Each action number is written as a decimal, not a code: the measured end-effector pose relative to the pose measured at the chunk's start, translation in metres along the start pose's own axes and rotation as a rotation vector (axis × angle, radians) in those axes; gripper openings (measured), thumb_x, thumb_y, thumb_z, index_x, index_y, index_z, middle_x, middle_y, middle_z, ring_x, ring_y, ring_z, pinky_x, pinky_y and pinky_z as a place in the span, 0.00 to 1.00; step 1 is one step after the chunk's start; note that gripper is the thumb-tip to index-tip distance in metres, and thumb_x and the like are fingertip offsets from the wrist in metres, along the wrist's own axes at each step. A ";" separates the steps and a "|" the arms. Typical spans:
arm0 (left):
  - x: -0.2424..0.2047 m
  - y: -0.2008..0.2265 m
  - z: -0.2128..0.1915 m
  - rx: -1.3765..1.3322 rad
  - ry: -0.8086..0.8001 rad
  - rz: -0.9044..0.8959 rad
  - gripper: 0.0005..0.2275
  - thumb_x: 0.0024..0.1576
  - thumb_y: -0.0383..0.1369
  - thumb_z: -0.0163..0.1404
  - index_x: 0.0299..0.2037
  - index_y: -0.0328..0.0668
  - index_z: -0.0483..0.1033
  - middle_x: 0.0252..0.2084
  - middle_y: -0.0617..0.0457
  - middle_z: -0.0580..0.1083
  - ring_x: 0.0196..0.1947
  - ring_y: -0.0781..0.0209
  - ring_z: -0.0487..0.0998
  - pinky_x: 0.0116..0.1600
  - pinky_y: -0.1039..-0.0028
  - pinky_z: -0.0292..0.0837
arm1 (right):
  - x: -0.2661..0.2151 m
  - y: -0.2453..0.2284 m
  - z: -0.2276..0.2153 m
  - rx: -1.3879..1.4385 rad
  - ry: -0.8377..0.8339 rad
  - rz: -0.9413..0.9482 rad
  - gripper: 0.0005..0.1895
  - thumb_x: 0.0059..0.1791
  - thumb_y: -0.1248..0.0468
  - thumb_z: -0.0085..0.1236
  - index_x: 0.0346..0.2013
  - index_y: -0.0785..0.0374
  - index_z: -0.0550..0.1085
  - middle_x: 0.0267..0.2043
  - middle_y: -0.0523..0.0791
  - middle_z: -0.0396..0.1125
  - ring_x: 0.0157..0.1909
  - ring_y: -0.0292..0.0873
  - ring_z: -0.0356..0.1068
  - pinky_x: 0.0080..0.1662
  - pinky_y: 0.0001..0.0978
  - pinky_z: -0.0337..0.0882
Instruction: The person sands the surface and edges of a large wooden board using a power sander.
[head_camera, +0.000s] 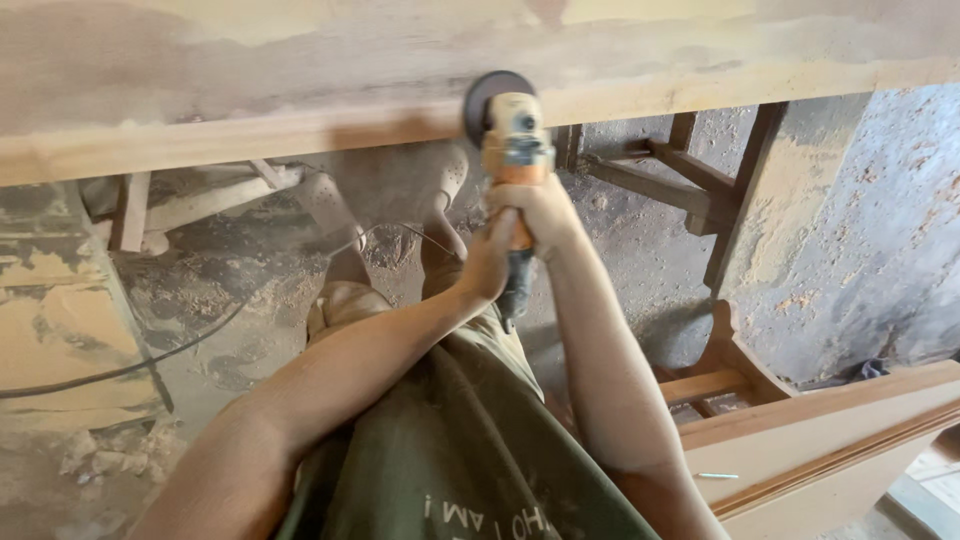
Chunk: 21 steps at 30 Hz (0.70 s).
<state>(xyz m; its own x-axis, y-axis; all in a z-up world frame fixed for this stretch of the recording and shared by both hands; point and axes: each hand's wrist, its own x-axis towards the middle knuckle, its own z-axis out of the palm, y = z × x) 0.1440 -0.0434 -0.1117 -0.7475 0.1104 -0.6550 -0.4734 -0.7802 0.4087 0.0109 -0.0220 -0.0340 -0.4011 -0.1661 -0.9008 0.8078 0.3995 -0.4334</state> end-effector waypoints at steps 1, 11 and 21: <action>0.012 -0.004 0.015 0.046 -0.014 -0.006 0.24 0.67 0.50 0.34 0.40 0.35 0.72 0.27 0.50 0.73 0.22 0.62 0.72 0.29 0.68 0.74 | 0.003 0.001 -0.021 0.071 0.003 0.002 0.23 0.35 0.74 0.60 0.44 0.69 0.68 0.35 0.46 0.69 0.32 0.41 0.71 0.36 0.36 0.78; 0.074 0.008 0.090 0.470 -0.055 -0.110 0.35 0.59 0.60 0.43 0.49 0.26 0.81 0.33 0.41 0.81 0.32 0.56 0.83 0.35 0.71 0.77 | 0.018 0.002 -0.131 0.473 0.050 -0.150 0.22 0.43 0.69 0.56 0.51 0.70 0.67 0.34 0.51 0.67 0.32 0.48 0.72 0.37 0.39 0.77; -0.005 0.043 -0.029 -0.078 0.062 -0.014 0.21 0.63 0.50 0.42 0.43 0.37 0.74 0.28 0.51 0.73 0.21 0.63 0.73 0.26 0.72 0.73 | 0.017 0.002 0.039 0.193 -0.049 -0.175 0.16 0.39 0.73 0.62 0.39 0.69 0.69 0.31 0.47 0.68 0.29 0.42 0.70 0.33 0.32 0.74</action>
<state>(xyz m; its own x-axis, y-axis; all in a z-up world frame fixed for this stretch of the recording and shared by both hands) 0.1405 -0.0958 -0.1097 -0.7098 0.0855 -0.6992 -0.4443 -0.8246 0.3502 0.0222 -0.0593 -0.0513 -0.5245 -0.2626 -0.8099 0.7974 0.1821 -0.5754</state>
